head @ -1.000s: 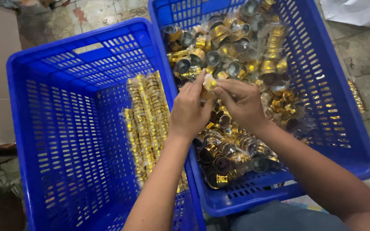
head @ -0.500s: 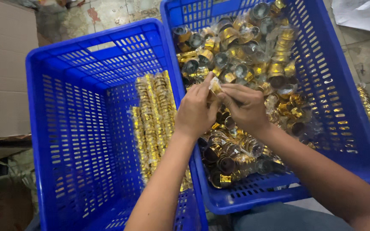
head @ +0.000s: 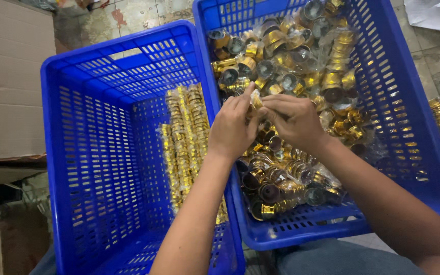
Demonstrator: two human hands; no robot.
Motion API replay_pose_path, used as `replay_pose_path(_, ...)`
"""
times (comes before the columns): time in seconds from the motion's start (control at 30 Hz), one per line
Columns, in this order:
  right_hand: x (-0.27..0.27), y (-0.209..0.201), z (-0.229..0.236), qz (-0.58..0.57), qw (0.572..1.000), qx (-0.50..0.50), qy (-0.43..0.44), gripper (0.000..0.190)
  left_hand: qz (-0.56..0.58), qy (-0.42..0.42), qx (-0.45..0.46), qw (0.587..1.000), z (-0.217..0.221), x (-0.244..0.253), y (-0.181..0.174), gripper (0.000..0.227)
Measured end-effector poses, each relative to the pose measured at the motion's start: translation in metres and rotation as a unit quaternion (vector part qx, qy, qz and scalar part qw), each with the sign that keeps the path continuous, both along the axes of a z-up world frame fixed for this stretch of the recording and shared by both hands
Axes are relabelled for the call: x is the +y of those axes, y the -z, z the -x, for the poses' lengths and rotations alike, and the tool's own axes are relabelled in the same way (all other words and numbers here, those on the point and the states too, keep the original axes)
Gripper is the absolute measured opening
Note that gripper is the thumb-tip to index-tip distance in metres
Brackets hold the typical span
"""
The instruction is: The person sorts small, gold-colored metal parts from a large blue basket into a smaller blue basket. They pick up the parts by hand and place them in neat vertical rows within the smaller basket.
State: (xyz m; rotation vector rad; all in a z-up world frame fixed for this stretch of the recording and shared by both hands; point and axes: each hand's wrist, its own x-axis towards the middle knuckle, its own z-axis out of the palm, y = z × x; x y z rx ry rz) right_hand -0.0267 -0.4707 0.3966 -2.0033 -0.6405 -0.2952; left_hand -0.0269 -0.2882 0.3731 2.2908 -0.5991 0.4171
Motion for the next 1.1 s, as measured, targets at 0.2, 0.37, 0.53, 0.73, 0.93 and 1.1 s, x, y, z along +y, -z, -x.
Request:
replay_pose_path(0.2,-0.002,0.005,0.002,-0.009,1.0,0.015,-0.002,0.011,-0.009,0.002,-0.006,1.0,0.002,0.001,-0.003,0.068)
replay_pose_path(0.37,-0.002,0.025,-0.001,-0.039,0.999,-0.006,0.001,0.004,0.002,0.029,0.011,1.0,0.001,0.004,-0.022,0.066)
replay_pose_path(0.53,-0.002,0.012,0.002,-0.027,0.999,0.016,0.015,0.009,0.005,0.039,0.002,0.999,0.001,0.005,-0.028,0.068)
replay_pose_path(0.73,0.008,-0.006,0.005,-0.007,1.0,-0.008,0.022,0.006,0.064,0.042,-0.013,0.997,0.005,0.002,-0.025,0.08)
replay_pose_path(0.93,0.014,-0.01,0.022,0.033,0.997,-0.068,-0.02,0.026,0.166,0.057,0.082,0.981,0.016,0.023,-0.021,0.037)
replay_pose_path(1.1,0.003,-0.014,0.017,0.106,0.982,-0.154,-0.021,0.049,0.334,-0.022,0.029,0.942,-0.015,0.08,0.013,0.046)
